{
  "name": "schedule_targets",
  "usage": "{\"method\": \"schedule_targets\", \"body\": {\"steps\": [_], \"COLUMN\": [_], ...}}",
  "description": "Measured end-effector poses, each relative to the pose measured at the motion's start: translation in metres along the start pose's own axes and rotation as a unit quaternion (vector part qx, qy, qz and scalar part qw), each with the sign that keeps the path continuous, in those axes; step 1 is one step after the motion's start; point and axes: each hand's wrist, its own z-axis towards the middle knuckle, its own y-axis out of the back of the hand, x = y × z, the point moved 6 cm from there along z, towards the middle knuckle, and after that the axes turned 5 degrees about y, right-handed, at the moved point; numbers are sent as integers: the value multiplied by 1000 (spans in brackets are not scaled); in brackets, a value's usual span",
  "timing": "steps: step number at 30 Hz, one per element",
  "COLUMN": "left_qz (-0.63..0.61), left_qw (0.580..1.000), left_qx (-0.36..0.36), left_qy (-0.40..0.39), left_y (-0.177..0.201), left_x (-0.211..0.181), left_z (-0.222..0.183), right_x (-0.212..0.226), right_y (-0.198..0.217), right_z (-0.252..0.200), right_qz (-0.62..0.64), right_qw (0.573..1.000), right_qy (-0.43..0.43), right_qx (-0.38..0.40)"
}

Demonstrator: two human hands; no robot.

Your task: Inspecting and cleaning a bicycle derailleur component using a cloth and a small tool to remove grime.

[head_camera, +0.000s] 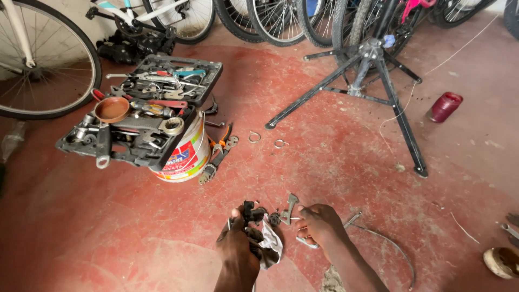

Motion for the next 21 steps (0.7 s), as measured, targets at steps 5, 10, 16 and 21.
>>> {"method": "schedule_targets", "body": {"steps": [5,10,16,21], "left_qz": [10,3,-36,-75], "left_qw": [993,993,996,981], "left_qx": [-112,-107,-70,-134], "left_qy": [25,43,46,115], "left_y": [39,76,135,144], "left_x": [32,65,112,155], "left_z": [36,89,169,203], "right_x": [-58,-99,-184,-207], "right_y": [-5,-6,-2,9], "right_z": [26,44,111,183], "right_qz": [-40,-75,-53,-369], "right_qw": [996,991,993,902], "right_qy": [-78,-110,-109,130], "right_qx": [17,22,-10,-183]}}
